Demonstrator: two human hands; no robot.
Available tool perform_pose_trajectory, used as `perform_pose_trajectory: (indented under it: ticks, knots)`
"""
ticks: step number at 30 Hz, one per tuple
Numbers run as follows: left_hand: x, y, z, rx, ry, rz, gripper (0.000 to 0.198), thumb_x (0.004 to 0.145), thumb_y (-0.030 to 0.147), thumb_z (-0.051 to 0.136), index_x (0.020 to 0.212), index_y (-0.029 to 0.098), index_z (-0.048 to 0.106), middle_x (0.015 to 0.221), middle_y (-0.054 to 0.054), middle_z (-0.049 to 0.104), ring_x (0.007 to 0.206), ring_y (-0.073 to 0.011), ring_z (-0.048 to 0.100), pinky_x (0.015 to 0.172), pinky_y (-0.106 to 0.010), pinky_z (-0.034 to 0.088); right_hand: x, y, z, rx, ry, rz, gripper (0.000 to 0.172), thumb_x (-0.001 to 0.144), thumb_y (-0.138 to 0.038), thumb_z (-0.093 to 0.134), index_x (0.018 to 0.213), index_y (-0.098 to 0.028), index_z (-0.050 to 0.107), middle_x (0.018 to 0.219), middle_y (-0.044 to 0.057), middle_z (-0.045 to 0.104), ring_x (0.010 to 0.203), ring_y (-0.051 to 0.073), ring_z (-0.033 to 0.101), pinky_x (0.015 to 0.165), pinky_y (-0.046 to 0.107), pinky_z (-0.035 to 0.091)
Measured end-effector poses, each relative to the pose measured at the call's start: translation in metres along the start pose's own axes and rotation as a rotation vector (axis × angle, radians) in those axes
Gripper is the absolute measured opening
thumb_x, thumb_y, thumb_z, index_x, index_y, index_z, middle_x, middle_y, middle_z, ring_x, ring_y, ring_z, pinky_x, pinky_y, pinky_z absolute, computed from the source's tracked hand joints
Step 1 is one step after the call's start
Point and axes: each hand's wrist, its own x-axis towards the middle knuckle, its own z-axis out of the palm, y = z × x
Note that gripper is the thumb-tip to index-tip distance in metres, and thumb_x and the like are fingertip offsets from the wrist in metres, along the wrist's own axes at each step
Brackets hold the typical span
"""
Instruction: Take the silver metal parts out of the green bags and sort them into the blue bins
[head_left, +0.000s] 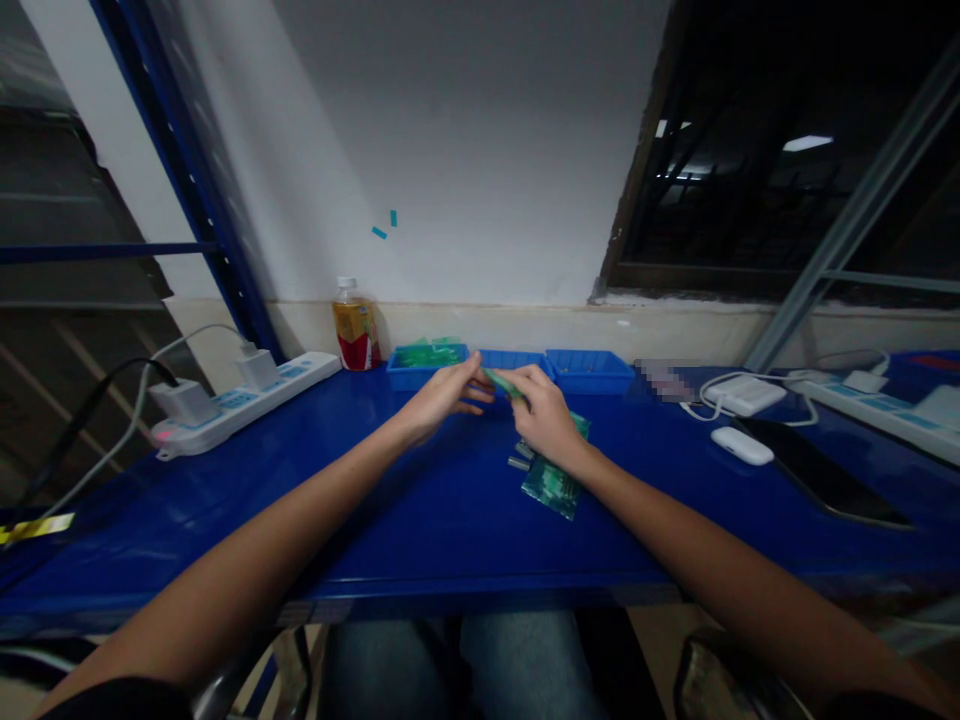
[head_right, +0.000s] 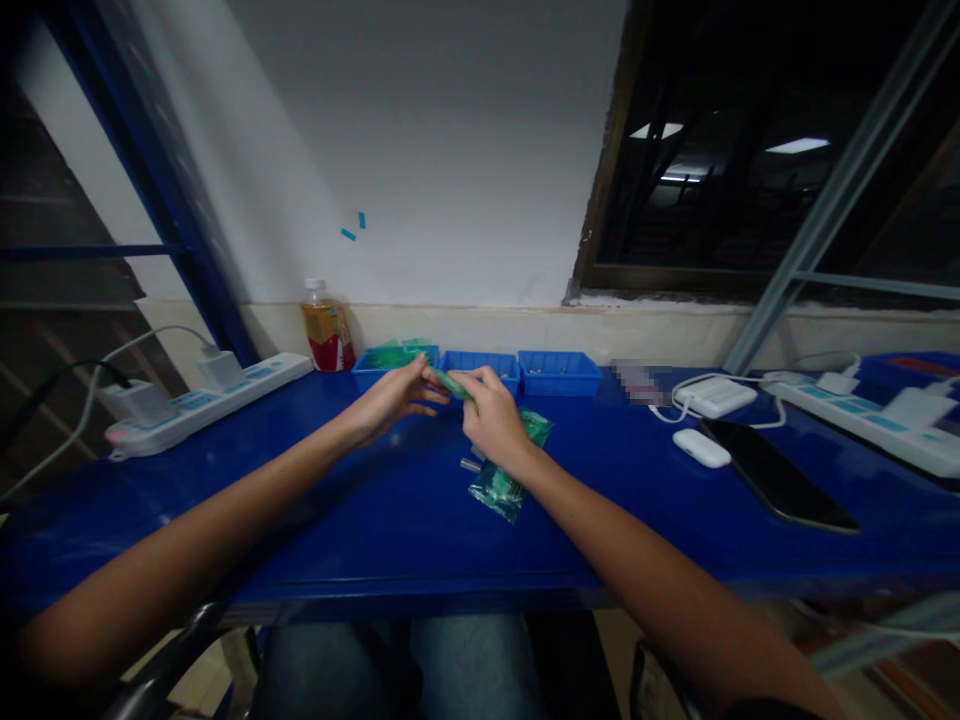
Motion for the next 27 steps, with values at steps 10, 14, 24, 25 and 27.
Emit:
perform_pose_trajectory:
  ticks: [10, 14, 24, 25, 27]
  knots:
    - [0.022, 0.003, -0.055, 0.644, 0.418, 0.157, 0.015, 0.078, 0.022, 0.058, 0.091, 0.013, 0.059, 0.081, -0.006, 0.065, 0.076, -0.0171, 0.063, 0.07, -0.03, 0.05, -0.002, -0.01, 0.0, -0.037, 0.008, -0.079, 0.046, 0.082, -0.009, 0.043, 0.126, -0.021, 0.051, 0.123, 0.012, 0.044, 0.114, 0.022, 0.048, 0.098, 0.038, 0.043]
    - [0.045, 0.003, -0.106, 0.926, 0.61, 0.313, 0.019, 0.079, 0.023, 0.054, 0.095, 0.014, 0.059, 0.092, -0.006, 0.067, 0.082, -0.017, 0.063, 0.076, -0.027, 0.049, -0.002, -0.008, 0.001, -0.048, -0.002, -0.057, 0.04, 0.083, -0.013, 0.047, 0.122, -0.021, 0.053, 0.12, 0.012, 0.043, 0.112, 0.024, 0.05, 0.097, 0.042, 0.043]
    - [0.07, -0.021, -0.125, 1.24, 0.149, -0.005, 0.029, 0.074, 0.03, 0.055, 0.099, 0.019, 0.064, 0.086, -0.004, 0.07, 0.08, -0.0178, 0.064, 0.069, -0.023, 0.047, -0.002, 0.001, 0.001, -0.075, -0.033, -0.031, 0.029, 0.084, -0.022, 0.052, 0.113, -0.02, 0.057, 0.113, 0.011, 0.044, 0.107, 0.022, 0.051, 0.095, 0.04, 0.044]
    - [0.072, -0.022, -0.124, 1.279, 0.144, -0.027, 0.031, 0.075, 0.03, 0.054, 0.101, 0.019, 0.064, 0.087, -0.004, 0.07, 0.079, -0.0179, 0.064, 0.068, -0.023, 0.047, -0.001, 0.002, 0.0, -0.083, -0.044, -0.032, 0.029, 0.084, -0.023, 0.053, 0.113, -0.019, 0.057, 0.111, 0.011, 0.045, 0.106, 0.022, 0.051, 0.095, 0.039, 0.044]
    - [0.075, -0.022, -0.123, 1.357, 0.118, -0.071, 0.031, 0.076, 0.029, 0.051, 0.102, 0.019, 0.066, 0.089, -0.005, 0.071, 0.079, -0.0186, 0.065, 0.069, -0.022, 0.047, 0.001, 0.006, -0.002, -0.116, -0.071, -0.021, 0.029, 0.084, -0.024, 0.054, 0.112, -0.017, 0.058, 0.107, 0.01, 0.048, 0.103, 0.022, 0.052, 0.093, 0.038, 0.044]
